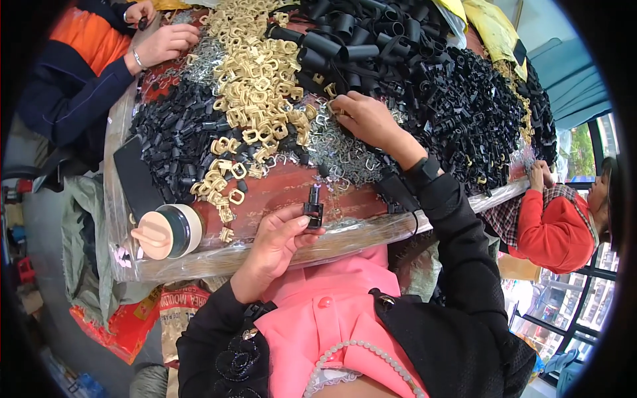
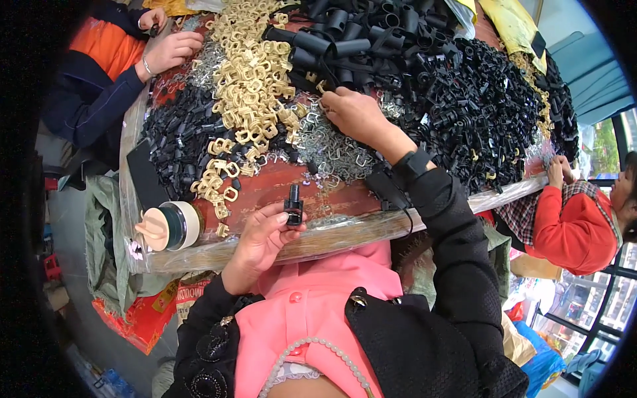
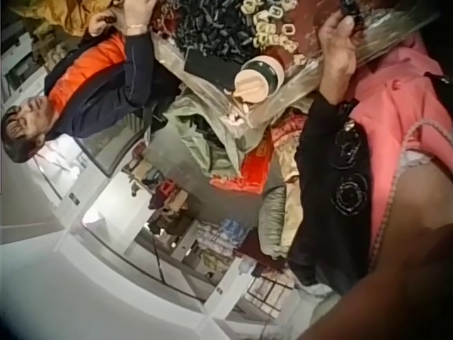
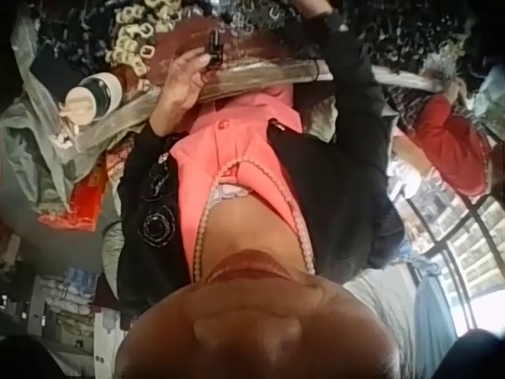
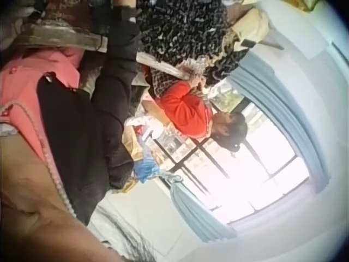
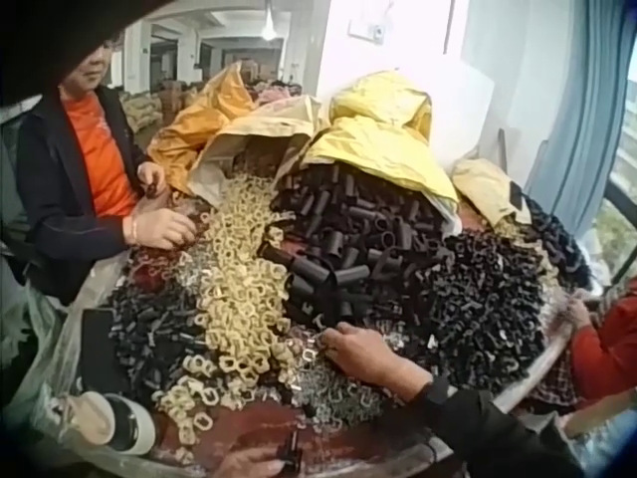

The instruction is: Assembling small black plastic components by inserting gold rings into them at a factory workbench.

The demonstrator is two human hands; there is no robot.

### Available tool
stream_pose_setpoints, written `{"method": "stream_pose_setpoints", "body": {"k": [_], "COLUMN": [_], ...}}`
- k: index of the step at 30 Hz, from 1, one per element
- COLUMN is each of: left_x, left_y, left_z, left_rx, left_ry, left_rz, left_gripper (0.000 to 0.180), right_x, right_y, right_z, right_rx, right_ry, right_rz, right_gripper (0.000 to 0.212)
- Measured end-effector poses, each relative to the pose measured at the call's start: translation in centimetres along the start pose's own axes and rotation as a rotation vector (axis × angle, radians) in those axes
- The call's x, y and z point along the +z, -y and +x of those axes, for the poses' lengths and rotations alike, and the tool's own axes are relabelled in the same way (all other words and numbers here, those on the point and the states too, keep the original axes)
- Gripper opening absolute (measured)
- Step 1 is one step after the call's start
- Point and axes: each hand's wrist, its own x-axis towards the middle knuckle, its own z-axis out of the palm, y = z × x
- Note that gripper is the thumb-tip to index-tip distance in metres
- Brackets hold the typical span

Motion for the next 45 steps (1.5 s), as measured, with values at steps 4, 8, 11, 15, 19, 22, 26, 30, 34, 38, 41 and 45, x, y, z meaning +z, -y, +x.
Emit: {"method": "stream_pose_setpoints", "body": {"k": [4, 8, 11, 15, 19, 22, 26, 30, 34, 38, 41, 45], "left_x": [0.1, -0.2, 0.0, 0.4, 0.7, 0.7, 0.7, 0.9, 1.0, 1.0, 0.9, 1.2], "left_y": [0.1, 0.4, 0.6, 0.5, 0.2, 0.3, 0.3, 0.3, 0.5, 0.8, 0.8, 0.2], "left_z": [-0.1, -0.1, 0.0, 0.0, 0.2, 0.4, 0.6, 0.7, 0.5, 0.1, 0.2, 0.4], "left_rx": [0.015, 0.048, 0.074, 0.098, 0.101, 0.096, 0.09, 0.098, 0.114, 0.119, 0.116, 0.115], "left_ry": [0.005, -0.009, -0.005, -0.018, -0.026, -0.029, -0.034, -0.03, -0.03, -0.033, -0.042, -0.067], "left_rz": [-0.031, 0.013, 0.011, 0.003, 0.003, -0.007, -0.03, -0.025, -0.017, -0.018, -0.02, -0.01], "left_gripper": [0.025, 0.026, 0.025, 0.025, 0.025, 0.024, 0.024, 0.023, 0.023, 0.023, 0.024, 0.024], "right_x": [-0.6, -1.5, -1.7, -1.3, -1.1, -1.0, -0.7, -0.6, -0.5, -0.3, -0.3, -0.8], "right_y": [0.2, 1.1, 1.3, 1.2, 1.8, 1.6, 1.5, 1.2, 1.8, 2.1, 2.1, 3.6], "right_z": [-0.4, -1.6, -2.4, -3.1, -3.6, -3.5, -3.4, -3.6, -3.9, -4.1, -4.2, -4.4], "right_rx": [0.024, 0.152, 0.223, 0.399, 0.511, 0.606, 0.653, 0.635, 0.652, 0.634, 0.598, 0.554], "right_ry": [-0.167, -0.178, -0.084, -0.037, -0.025, -0.001, 0.025, 0.054, 0.022, -0.006, -0.011, -0.004], "right_rz": [0.231, 0.284, 0.477, 0.902, 1.183, 1.27, 1.274, 1.261, 1.287, 1.351, 1.392, 1.471], "right_gripper": [0.019, 0.017, 0.015, 0.018, 0.02, 0.017, 0.014, 0.015, 0.015, 0.013, 0.012, 0.012]}}
